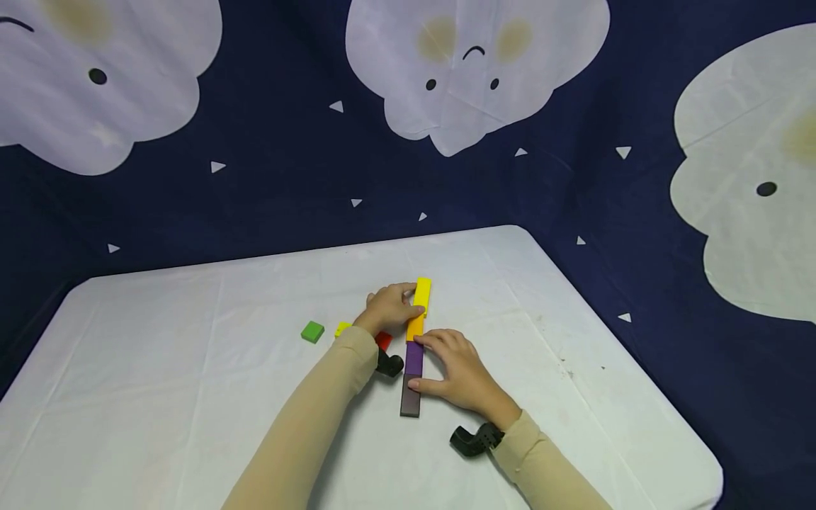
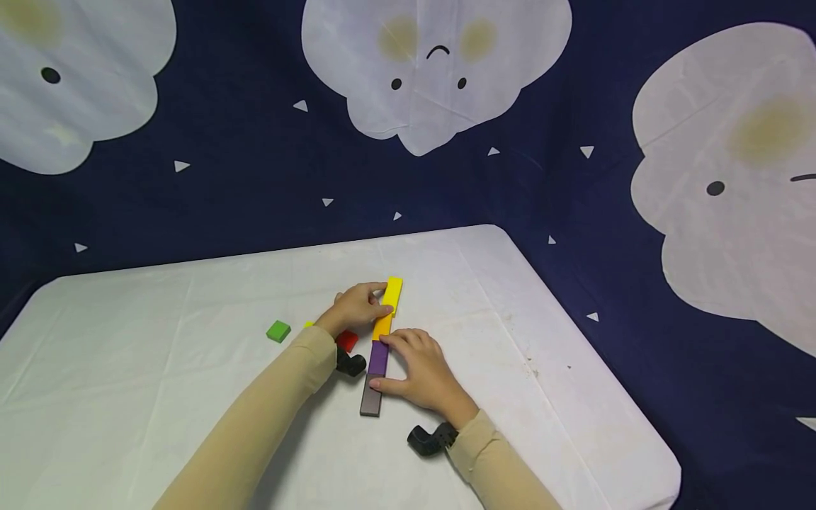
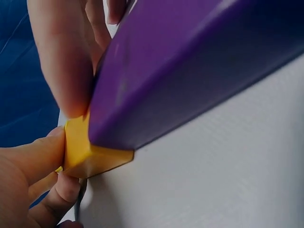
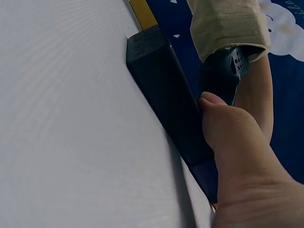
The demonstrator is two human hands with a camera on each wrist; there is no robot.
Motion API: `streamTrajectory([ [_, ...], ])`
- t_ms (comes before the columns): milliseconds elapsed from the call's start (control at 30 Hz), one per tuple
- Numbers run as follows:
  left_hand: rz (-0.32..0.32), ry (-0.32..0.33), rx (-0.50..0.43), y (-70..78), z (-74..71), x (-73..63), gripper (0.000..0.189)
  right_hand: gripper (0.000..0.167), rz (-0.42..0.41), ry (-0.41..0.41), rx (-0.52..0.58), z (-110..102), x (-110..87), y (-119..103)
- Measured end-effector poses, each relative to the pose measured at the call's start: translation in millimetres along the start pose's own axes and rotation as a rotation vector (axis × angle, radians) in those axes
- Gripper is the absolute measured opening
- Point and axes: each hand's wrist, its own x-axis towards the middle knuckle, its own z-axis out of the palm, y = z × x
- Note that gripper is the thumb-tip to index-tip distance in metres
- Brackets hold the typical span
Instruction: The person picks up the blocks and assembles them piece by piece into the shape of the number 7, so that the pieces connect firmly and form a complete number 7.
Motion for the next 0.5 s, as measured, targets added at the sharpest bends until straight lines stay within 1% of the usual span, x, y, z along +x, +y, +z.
streamTrajectory([
  [233,0.003,0.014,-0.020,-0.2,-2.2,-2.5,0.069,0.076,-0.035,0.023,0.006,0.2,0.1,-1.8],
  [333,0.021,0.008,-0.012,-0.2,-2.4,-2.7,0.063,0.076,-0.034,0.021,0.005,0.5,0.2,-2.3],
  [433,0.038,-0.009,0.005,-1.2,-1.4,-2.3,0.055,0.078,-0.024,0.012,-0.004,1.5,-0.2,-2.3],
  [500,0.043,-0.020,0.000,-1.9,-1.0,-2.3,0.050,0.078,-0.019,0.008,-0.005,1.9,-0.7,-2.1],
])
